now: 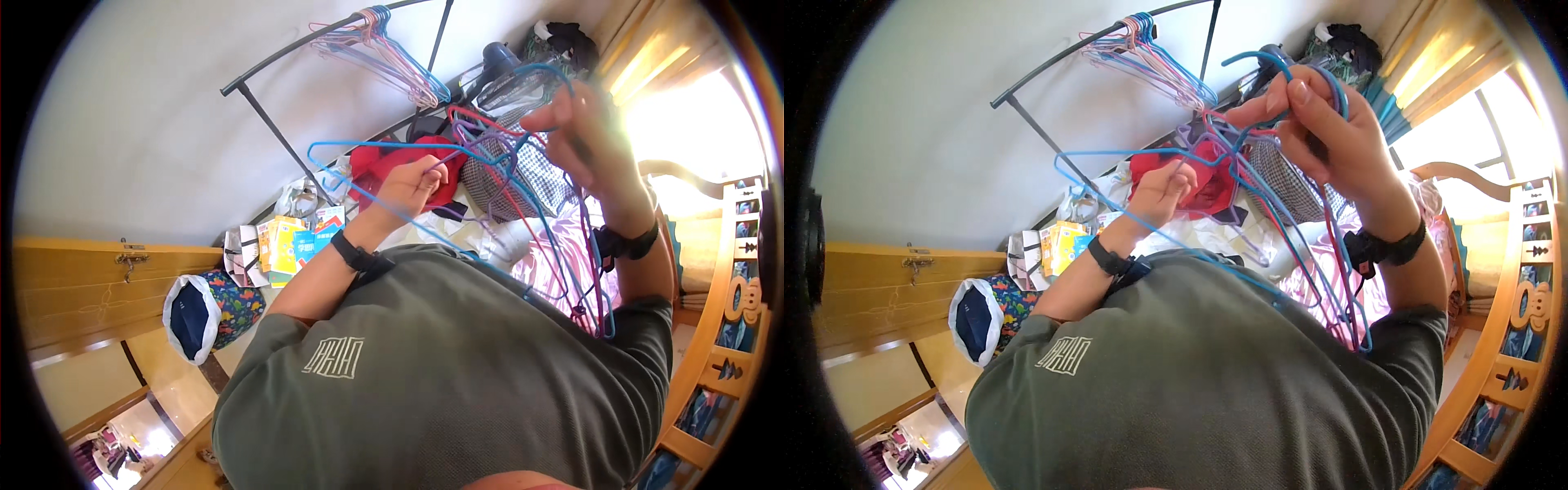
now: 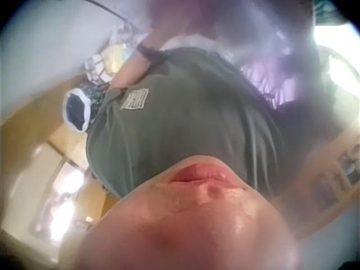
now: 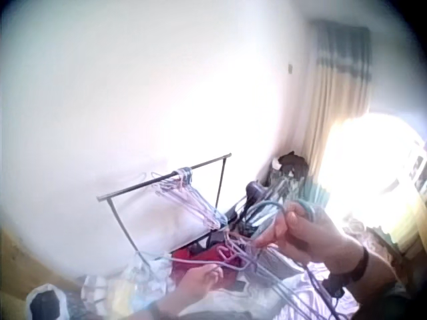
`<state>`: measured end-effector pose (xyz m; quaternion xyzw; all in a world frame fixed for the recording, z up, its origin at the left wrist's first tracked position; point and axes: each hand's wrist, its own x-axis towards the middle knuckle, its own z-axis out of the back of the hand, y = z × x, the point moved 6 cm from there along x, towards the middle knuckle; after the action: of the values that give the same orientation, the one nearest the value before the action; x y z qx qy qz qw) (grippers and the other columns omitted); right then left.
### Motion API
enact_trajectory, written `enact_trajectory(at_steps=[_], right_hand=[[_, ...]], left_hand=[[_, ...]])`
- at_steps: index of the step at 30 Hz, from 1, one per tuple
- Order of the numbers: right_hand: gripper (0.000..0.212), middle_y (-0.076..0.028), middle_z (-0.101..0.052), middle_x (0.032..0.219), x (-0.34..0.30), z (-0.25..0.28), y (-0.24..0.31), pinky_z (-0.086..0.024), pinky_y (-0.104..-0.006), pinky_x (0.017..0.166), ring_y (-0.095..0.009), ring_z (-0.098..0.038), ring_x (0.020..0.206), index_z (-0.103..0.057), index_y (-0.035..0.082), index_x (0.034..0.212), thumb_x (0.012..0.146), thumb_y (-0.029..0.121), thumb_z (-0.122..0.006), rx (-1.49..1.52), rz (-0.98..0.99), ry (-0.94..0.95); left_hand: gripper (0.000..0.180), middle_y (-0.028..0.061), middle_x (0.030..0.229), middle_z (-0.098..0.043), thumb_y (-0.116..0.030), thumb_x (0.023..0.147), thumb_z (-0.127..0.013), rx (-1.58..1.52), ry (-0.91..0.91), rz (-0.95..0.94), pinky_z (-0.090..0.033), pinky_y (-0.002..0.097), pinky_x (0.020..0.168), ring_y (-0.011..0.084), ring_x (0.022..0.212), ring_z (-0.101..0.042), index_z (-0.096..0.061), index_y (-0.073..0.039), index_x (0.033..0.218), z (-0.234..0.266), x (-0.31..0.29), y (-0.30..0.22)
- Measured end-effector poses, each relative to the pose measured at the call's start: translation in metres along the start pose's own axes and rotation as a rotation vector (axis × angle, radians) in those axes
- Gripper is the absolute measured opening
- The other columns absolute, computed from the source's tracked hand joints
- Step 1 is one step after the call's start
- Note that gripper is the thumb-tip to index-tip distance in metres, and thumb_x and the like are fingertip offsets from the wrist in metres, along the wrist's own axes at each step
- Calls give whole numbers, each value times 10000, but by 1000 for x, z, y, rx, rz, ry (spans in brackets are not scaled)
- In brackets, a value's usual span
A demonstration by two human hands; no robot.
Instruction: Organizing clothes, hangers, and personal items in a bedroom with a bunk bed.
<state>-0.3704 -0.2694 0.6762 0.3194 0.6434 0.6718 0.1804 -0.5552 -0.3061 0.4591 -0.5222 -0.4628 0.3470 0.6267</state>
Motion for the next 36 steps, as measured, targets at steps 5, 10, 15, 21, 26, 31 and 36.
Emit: enact_trajectory(at_steps=[5,10,15,21,26,31,36], right_hand=[[273,-199,-719,1229,-3,-1,-41,-364,-188,501,-38,-492,564,-581,68,1114,1114,320,-477,62,-178,-79],[288,-139,-709,1272,-2,-25,-76,-392,-181,644,-19,-501,719,-610,64,1107,1105,331,-503,174,-317,-132],[374,-9,-661,917,-6,-43,-82,-397,-180,622,-25,-517,710,-668,12,1141,1107,344,-501,32,-292,-124],[514,7,-638,934,-30,-28,-101,-430,-213,681,-68,-534,767,-573,7,1445,1060,346,-594,18,-282,-20],[770,-124,-681,1221,-61,-52,-74,-509,-331,803,-204,-609,906,-508,50,1507,833,241,-828,-783,-217,38],[818,-142,-685,1230,-99,-43,-103,-546,-380,861,-290,-669,954,-471,64,1534,826,254,-832,-1037,-171,-139],[903,-141,-654,1378,-130,-28,-139,-578,-340,814,-235,-734,936,-382,67,1587,818,207,-834,-823,-288,-244]], left_hand=[[402,14,661,-490,-374,1113,-473,248,-174,-57,-393,288,597,110,628,-462,-641,-32,984,24,-2,-46],[439,23,640,-475,-448,1102,-471,355,-282,-182,-386,303,575,116,596,-448,-650,-60,1002,24,-13,-71],[480,-8,640,-471,-494,1109,-425,222,-248,156,-390,292,567,100,597,-458,-660,-91,997,18,-28,-63],[411,29,670,-537,-383,1123,-442,22,-241,188,-434,301,598,126,624,-521,-634,-31,1032,7,-47,-70],[411,20,728,-586,-395,1120,-450,205,-316,173,-446,295,622,113,657,-567,-651,-38,1081,14,-59,-83],[443,13,797,-628,-419,1122,-435,68,-325,156,-401,229,589,59,679,-527,-659,-38,1107,2,-69,-93],[509,44,898,-693,-485,1110,-418,-30,-310,214,-401,212,561,60,650,-527,-656,-34,1132,-3,-78,-96]])
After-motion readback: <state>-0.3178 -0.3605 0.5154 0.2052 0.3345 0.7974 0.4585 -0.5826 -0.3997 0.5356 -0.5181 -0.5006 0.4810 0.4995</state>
